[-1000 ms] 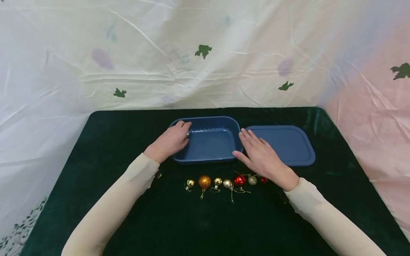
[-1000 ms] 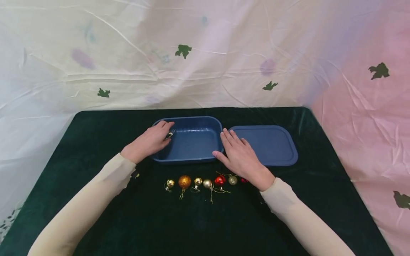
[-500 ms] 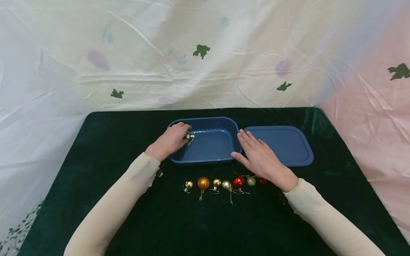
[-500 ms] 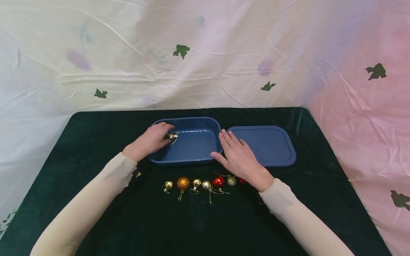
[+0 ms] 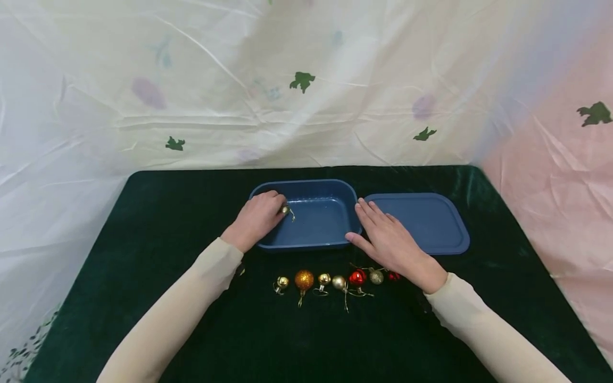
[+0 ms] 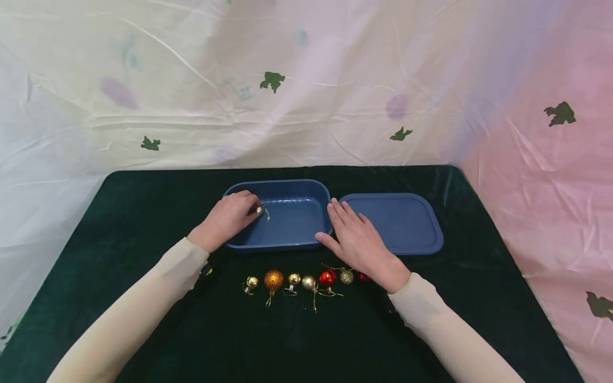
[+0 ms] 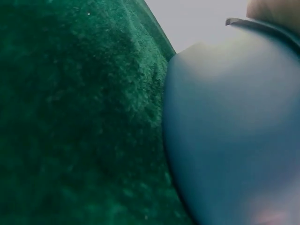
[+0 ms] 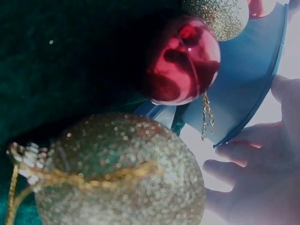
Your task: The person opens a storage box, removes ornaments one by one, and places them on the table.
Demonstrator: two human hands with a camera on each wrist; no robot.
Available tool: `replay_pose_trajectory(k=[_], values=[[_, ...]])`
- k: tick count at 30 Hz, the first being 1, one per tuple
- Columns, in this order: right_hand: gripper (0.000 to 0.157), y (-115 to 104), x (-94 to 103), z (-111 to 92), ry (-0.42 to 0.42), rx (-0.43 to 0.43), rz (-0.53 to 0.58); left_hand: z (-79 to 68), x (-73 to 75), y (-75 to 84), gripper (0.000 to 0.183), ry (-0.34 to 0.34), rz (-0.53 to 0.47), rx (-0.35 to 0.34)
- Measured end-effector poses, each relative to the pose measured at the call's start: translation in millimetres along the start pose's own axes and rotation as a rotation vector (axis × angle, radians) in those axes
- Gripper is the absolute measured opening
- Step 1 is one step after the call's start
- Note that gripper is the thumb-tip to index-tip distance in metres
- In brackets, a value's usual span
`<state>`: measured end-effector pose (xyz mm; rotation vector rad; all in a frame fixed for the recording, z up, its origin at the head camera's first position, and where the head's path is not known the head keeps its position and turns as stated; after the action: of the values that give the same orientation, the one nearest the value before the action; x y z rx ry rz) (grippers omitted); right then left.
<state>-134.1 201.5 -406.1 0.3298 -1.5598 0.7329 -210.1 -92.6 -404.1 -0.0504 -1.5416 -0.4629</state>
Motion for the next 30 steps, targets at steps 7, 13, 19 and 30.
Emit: replay_pose_trajectory(k=[7, 13, 19, 30], values=[[0.083, 1.1, 1.4, 1.5, -0.009, -0.003, 0.001, -27.4, 19.0, 1.9, 0.022, 0.159, -0.072, -0.054], [0.084, 1.5, 0.7, 2.5, -0.023, -0.008, 0.009, -62.2, 36.8, -1.4, 0.024, 0.282, -0.219, -0.082], [0.086, 2.6, 2.5, 0.7, -0.029, -0.015, 0.017, -95.7, 46.8, -4.2, 0.029, 0.348, -0.32, -0.116], [0.086, 4.1, 3.4, -5.8, -0.027, -0.029, 0.034, -141.1, 44.7, -6.1, 0.033, 0.293, -0.363, -0.123]])
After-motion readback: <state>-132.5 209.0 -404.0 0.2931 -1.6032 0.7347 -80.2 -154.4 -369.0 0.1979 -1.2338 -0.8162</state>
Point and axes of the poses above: each hand's wrist, its own z-axis towards the middle knuckle, its own x-axis out of the back of the hand, y = z × x, the point moved 2 cm from there along z, towards the middle knuckle, and after that the axes turned 13 degrees about x, right-handed, at the moved point
